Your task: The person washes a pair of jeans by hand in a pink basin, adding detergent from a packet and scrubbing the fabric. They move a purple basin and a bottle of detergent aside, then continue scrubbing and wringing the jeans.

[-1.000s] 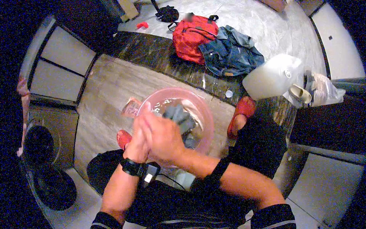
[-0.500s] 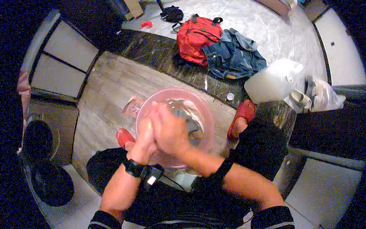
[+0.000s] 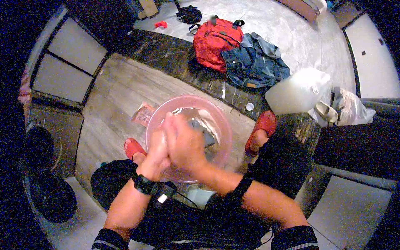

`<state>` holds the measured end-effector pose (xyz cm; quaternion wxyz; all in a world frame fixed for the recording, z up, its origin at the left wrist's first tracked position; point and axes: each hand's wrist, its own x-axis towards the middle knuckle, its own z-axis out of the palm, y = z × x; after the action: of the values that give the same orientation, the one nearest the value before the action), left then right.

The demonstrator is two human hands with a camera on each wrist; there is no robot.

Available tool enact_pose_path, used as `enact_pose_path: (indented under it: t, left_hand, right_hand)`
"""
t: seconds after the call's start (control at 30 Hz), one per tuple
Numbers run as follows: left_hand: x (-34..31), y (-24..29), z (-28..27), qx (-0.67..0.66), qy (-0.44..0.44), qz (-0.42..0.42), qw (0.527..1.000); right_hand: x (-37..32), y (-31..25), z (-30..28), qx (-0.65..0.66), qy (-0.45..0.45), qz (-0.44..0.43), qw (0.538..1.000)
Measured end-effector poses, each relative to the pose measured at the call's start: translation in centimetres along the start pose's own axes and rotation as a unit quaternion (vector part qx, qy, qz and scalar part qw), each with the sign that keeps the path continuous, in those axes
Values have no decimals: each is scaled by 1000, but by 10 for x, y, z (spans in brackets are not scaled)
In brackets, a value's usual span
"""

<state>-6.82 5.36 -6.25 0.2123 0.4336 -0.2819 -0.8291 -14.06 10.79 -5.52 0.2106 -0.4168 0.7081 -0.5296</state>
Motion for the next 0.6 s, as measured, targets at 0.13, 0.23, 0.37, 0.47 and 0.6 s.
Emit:
enact_pose_path:
  t: [0.13,0.23,0.37,0.47,0.6]
  left_hand:
    - [-5,-10,12,-26,35,-8,999]
    - [-4,-6,4,19,8,29,999]
    - [-12,2,21,-85,53,-18,995]
    - [-9,2,12,-16,28,-2,999]
    - [-8,0,16,-31,47,-17,998]
  right_hand:
    - [27,9,-3,-29,34,36,998]
    - [16,9,3,-18,36,55,998]
    - [10,7,2,-2,9,-16,1000]
    - [21,0,-4,-43,27,59,997]
    - [4,-5,-1,-18,0,-25,1000]
